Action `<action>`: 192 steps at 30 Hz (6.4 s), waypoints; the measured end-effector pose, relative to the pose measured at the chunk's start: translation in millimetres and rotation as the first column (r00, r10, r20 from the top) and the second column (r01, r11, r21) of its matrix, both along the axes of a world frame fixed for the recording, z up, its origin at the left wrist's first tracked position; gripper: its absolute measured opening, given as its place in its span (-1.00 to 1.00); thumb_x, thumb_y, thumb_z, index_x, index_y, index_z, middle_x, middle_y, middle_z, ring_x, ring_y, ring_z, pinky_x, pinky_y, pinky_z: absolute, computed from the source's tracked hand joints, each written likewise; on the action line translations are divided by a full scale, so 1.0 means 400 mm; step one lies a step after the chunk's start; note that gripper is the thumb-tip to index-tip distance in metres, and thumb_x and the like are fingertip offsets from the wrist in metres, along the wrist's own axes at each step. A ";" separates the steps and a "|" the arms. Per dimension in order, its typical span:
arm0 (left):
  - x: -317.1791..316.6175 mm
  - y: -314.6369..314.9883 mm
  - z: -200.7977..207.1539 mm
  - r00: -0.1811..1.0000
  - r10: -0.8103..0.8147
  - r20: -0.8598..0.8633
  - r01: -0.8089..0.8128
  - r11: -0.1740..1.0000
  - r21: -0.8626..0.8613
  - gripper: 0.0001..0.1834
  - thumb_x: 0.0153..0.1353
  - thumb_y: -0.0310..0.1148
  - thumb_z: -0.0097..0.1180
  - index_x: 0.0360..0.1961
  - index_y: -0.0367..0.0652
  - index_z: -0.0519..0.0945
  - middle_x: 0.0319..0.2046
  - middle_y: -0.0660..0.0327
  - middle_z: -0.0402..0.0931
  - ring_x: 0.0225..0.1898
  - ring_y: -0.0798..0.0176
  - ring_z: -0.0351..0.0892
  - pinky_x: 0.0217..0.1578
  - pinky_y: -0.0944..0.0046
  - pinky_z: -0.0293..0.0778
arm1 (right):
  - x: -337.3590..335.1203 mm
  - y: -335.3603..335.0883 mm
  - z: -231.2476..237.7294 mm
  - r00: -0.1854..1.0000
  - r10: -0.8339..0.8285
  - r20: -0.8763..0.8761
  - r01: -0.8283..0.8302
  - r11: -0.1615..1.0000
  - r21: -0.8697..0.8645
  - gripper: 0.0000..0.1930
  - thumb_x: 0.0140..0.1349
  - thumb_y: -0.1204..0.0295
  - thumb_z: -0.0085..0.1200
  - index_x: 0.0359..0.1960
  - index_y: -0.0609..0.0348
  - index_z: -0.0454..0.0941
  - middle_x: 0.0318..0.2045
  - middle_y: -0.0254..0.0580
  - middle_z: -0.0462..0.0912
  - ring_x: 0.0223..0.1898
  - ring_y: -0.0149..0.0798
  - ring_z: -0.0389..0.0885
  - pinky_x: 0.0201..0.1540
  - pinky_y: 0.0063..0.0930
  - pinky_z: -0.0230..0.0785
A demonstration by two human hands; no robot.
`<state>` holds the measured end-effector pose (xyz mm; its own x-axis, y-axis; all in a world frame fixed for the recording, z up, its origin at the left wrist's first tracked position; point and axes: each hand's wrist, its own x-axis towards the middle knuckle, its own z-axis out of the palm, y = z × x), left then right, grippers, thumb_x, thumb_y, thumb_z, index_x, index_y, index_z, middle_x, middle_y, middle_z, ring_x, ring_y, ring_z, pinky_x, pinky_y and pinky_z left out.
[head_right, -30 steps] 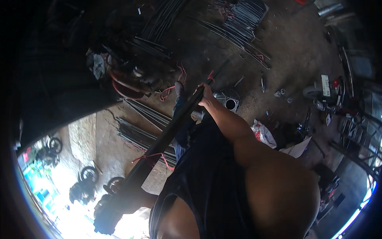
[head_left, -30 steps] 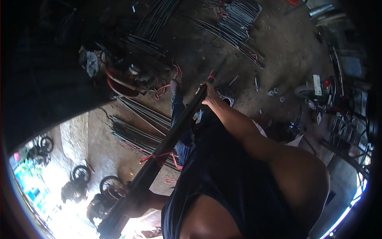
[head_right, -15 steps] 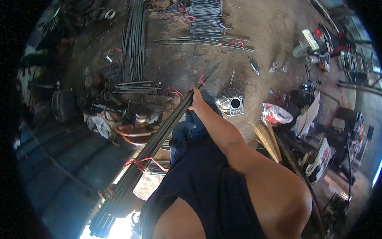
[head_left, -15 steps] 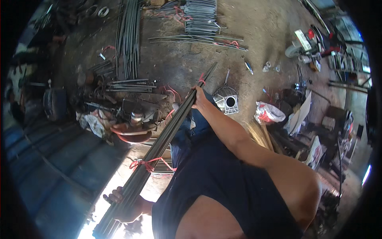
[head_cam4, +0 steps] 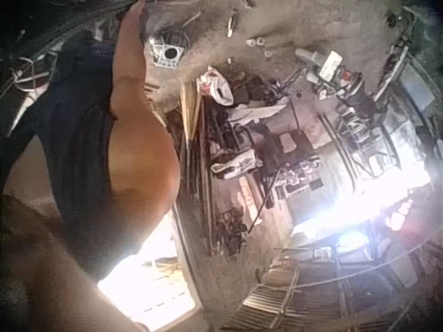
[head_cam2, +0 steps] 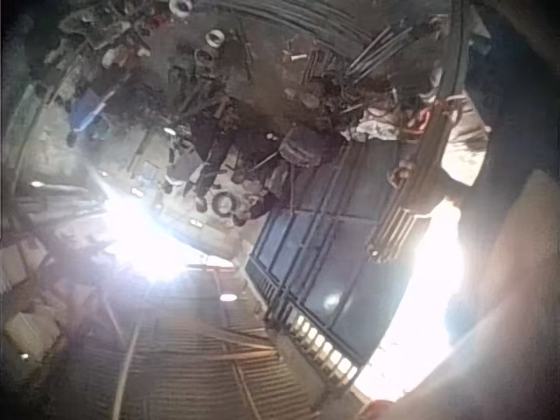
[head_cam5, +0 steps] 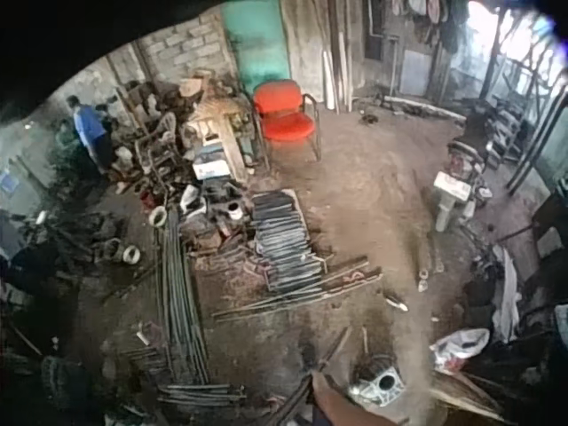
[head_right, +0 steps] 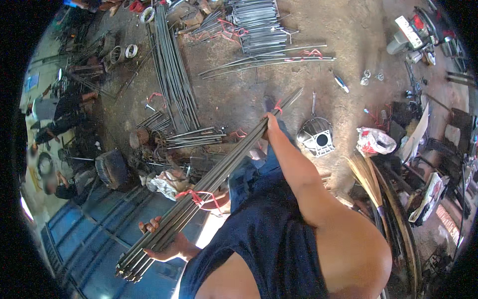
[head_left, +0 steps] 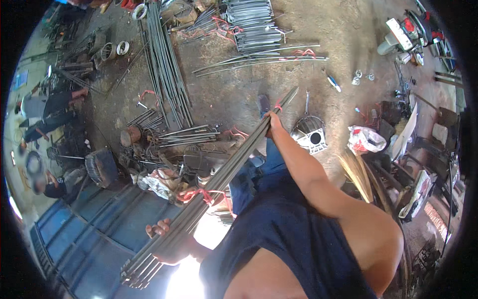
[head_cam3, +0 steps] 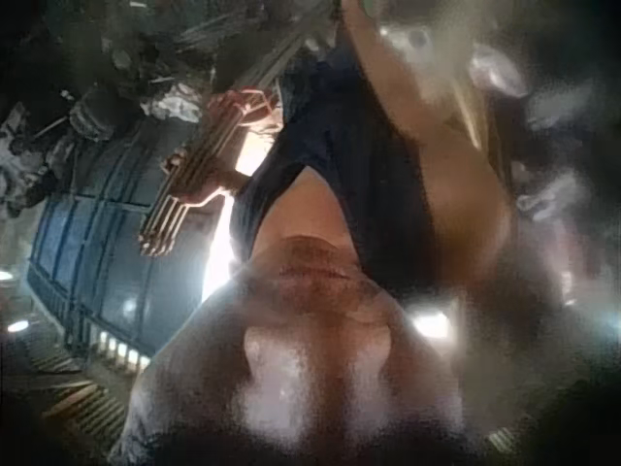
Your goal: Gathering and bundling several metal rods together using plastic ties and tightening a metal clamp with a wrench.
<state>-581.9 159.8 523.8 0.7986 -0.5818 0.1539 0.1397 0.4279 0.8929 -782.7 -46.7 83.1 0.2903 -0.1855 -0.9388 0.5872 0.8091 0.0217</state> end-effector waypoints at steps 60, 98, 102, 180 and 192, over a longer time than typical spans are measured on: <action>0.394 -0.982 -0.433 0.841 -0.419 0.341 0.264 0.870 0.417 -0.10 0.08 0.02 0.29 0.32 -0.24 0.21 0.09 0.00 0.41 0.12 0.03 0.46 0.18 0.00 0.38 | 0.531 -0.596 1.013 0.784 -0.331 -0.525 -0.606 -0.226 -0.763 0.03 -0.16 0.07 0.43 0.27 0.45 0.17 0.01 0.27 0.41 0.05 0.23 0.45 0.19 -0.07 0.33; -1.244 -1.641 -1.358 -0.717 -0.290 -0.634 0.072 -0.935 0.346 -0.71 0.03 -0.19 0.45 -0.35 -0.16 0.69 -0.62 0.36 0.53 -0.64 0.52 0.45 -0.71 0.43 0.34 | -1.406 -0.789 -0.132 0.954 -0.292 -0.067 -0.008 0.198 -0.980 -0.39 0.00 0.24 0.39 0.12 0.04 0.45 0.07 -0.09 0.51 0.20 0.02 0.43 0.34 0.13 0.17; -1.351 -1.648 -1.576 -0.736 -0.265 -0.623 0.180 -0.964 0.198 -0.64 0.05 -0.08 0.42 -0.28 -0.12 0.70 -0.53 0.39 0.59 -0.53 0.53 0.51 -0.68 0.41 0.39 | -1.557 -0.774 -0.329 0.909 -0.414 0.056 0.214 0.346 -0.913 -0.36 0.03 0.18 0.36 0.15 0.08 0.42 0.10 -0.10 0.48 0.25 0.02 0.33 0.39 0.05 0.04; -0.624 -1.448 -2.561 -0.274 -0.829 -0.488 -0.083 -0.485 0.871 -0.55 -0.08 -0.31 0.18 -0.09 -0.23 0.59 -0.45 0.03 0.59 -0.37 0.08 0.57 -0.29 0.08 0.46 | -1.235 -1.012 -1.472 -0.384 -0.242 -0.891 -0.696 -0.558 0.452 -0.30 -0.18 0.42 0.45 0.10 0.20 0.43 0.02 -0.07 0.53 0.12 -0.01 0.50 0.24 -0.08 0.33; -0.582 -1.414 -2.493 -0.428 -0.902 -0.052 0.096 -0.102 0.990 -0.41 -0.12 -0.36 0.27 0.05 -0.25 0.55 -0.05 -0.01 0.54 -0.02 -0.07 0.53 0.04 0.08 0.45 | -1.213 -1.057 -1.378 -0.376 -0.222 -0.900 -0.657 -0.621 0.427 -0.46 -0.23 0.52 0.40 -0.10 0.32 0.54 -0.08 0.02 0.58 -0.02 0.03 0.59 0.02 -0.19 0.56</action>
<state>-814.9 -405.7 -473.4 -0.5358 -0.5969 -0.5972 -0.8212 0.2039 0.5330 -1267.9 -469.6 -468.3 0.6260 -0.6554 -0.4227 -0.7668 -0.6159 -0.1807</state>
